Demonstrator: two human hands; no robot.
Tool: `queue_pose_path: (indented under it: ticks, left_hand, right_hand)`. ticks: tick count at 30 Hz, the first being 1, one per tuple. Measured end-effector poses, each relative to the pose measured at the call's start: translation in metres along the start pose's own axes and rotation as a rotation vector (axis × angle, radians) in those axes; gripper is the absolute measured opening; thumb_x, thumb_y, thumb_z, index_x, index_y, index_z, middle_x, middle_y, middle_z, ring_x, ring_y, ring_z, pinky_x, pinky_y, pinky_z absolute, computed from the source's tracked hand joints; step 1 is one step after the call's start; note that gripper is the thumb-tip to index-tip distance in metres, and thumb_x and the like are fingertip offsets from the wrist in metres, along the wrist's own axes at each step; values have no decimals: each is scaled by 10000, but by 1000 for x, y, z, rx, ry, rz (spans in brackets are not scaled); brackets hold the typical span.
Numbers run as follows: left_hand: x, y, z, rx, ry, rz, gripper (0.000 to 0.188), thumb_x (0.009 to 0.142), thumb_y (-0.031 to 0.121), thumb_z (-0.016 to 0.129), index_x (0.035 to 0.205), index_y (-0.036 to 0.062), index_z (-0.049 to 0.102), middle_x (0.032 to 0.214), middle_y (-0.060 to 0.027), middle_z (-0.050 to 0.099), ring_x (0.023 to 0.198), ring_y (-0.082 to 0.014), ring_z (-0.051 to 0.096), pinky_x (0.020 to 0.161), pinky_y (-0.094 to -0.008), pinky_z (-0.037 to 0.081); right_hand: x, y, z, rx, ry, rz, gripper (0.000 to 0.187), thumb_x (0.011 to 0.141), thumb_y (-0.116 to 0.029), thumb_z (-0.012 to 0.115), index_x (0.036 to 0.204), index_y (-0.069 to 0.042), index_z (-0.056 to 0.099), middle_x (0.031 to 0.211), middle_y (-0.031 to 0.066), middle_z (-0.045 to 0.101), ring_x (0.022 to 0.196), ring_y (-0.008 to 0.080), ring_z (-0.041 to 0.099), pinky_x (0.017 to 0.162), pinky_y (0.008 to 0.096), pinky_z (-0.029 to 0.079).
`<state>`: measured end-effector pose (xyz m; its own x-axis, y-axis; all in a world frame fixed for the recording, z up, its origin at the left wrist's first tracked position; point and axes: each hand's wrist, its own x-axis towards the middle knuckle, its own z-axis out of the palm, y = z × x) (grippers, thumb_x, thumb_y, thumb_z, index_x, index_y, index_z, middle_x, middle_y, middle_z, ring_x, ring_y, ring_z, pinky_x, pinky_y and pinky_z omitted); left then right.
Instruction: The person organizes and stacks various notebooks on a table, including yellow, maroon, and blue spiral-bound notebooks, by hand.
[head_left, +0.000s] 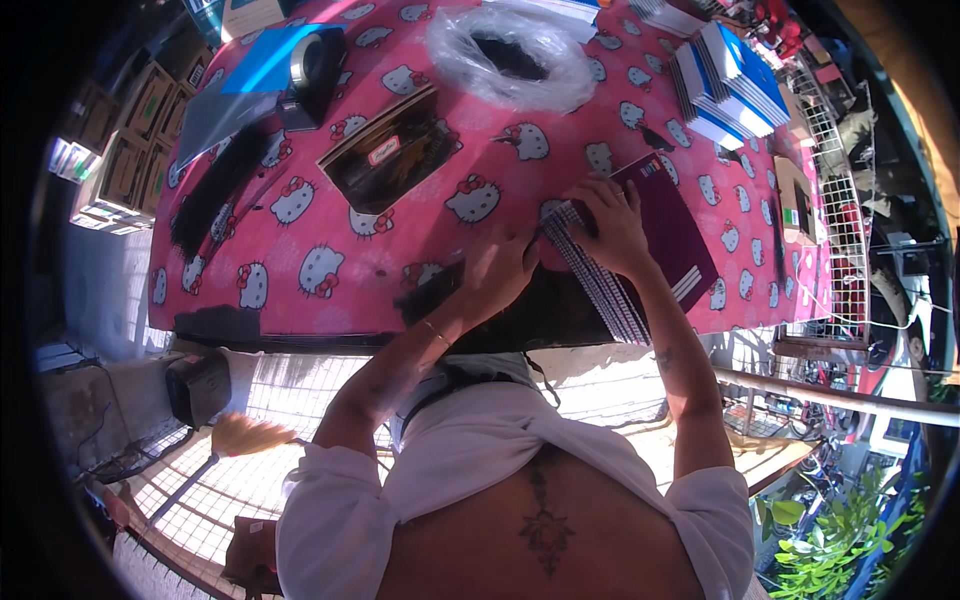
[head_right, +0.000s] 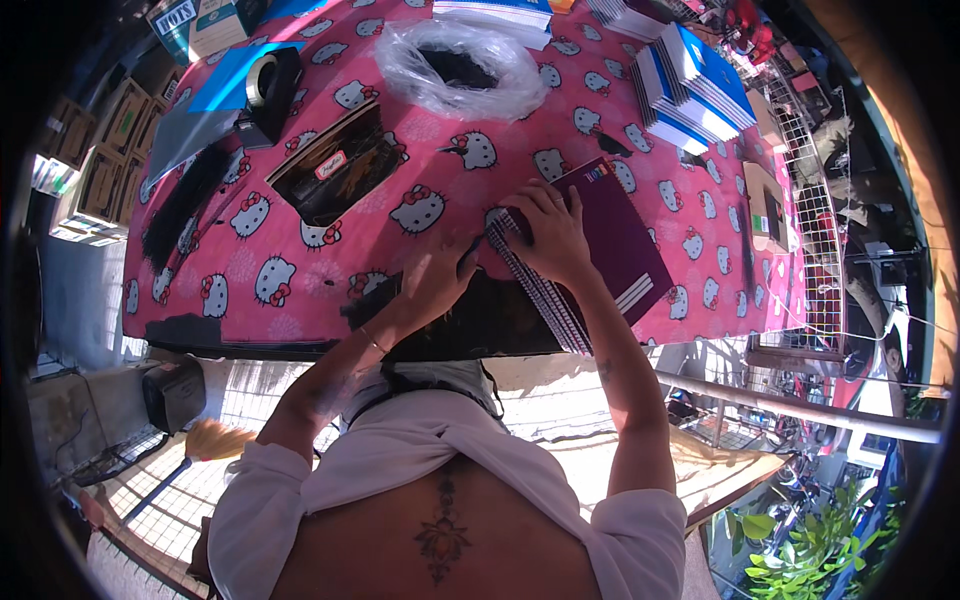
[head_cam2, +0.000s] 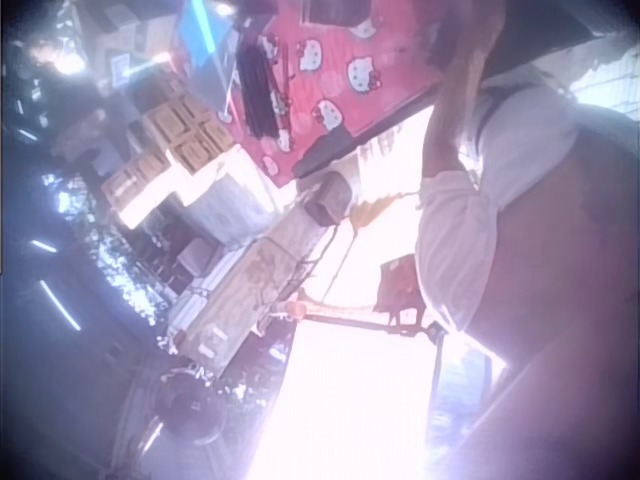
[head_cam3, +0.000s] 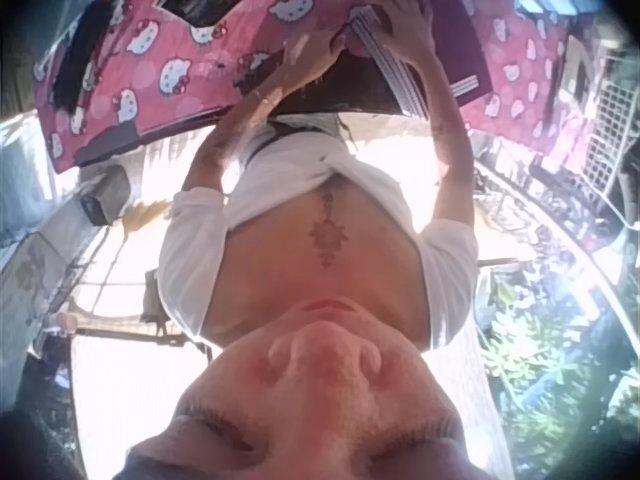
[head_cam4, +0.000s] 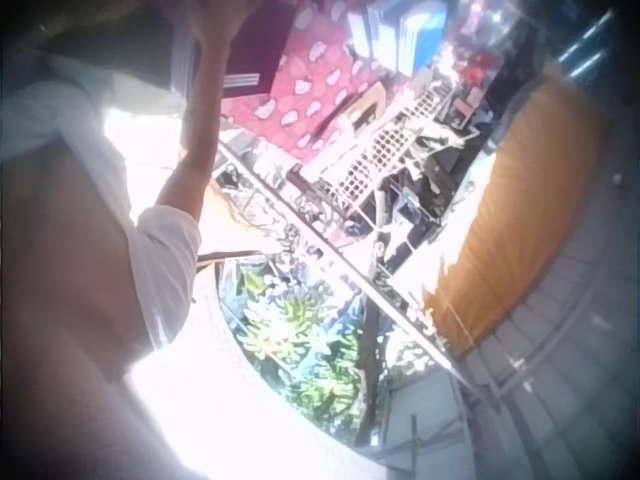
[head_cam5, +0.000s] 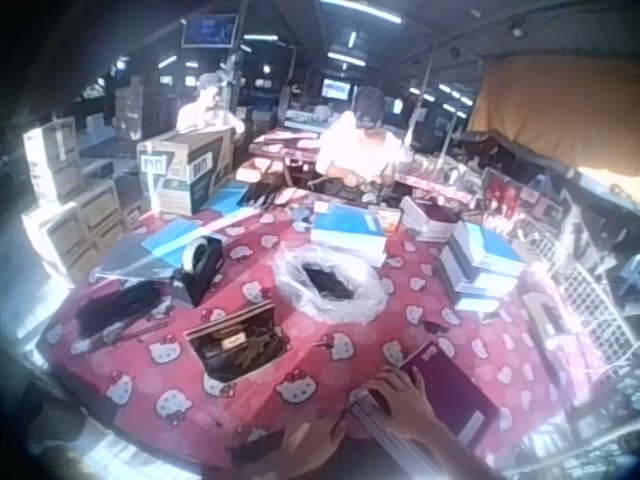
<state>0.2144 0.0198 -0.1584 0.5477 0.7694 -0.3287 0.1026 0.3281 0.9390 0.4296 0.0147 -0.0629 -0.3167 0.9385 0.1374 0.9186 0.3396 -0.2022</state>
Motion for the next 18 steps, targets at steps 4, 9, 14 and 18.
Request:
queue_pose_path:
  ticks: [4,9,14,18]
  left_hand:
    - [-2,11,-1,364,10,103,316,970,271,488,1048,-12,606,849,-134,658,678,-248,681,595,-374,555]
    - [2,12,-3,-427,7,-281,350,957,269,510,1125,-26,592,863,-152,659,708,-285,695,611,-388,601]
    - [0,8,3,124,185,137,278,943,232,517,978,-21,628,837,-129,658,674,-255,696,547,-370,555]
    - [-8,8,16,964,520,674,297,943,244,517,952,-23,647,819,-140,657,665,-254,694,513,-359,531]
  right_hand:
    - [-1,2,0,-10,2,16,480,760,-293,695,1212,-224,549,1291,22,520,1366,236,371,1131,629,161]
    - [0,1,0,-9,9,5,478,762,-293,694,1213,-225,549,1289,19,523,1368,236,368,1130,631,161]
    - [-1,3,1,-7,6,0,481,763,-296,692,1216,-227,547,1287,23,520,1370,233,365,1131,629,159]
    - [-2,5,1,-13,11,5,479,763,-297,691,1214,-228,546,1289,20,516,1375,227,359,1131,630,159]
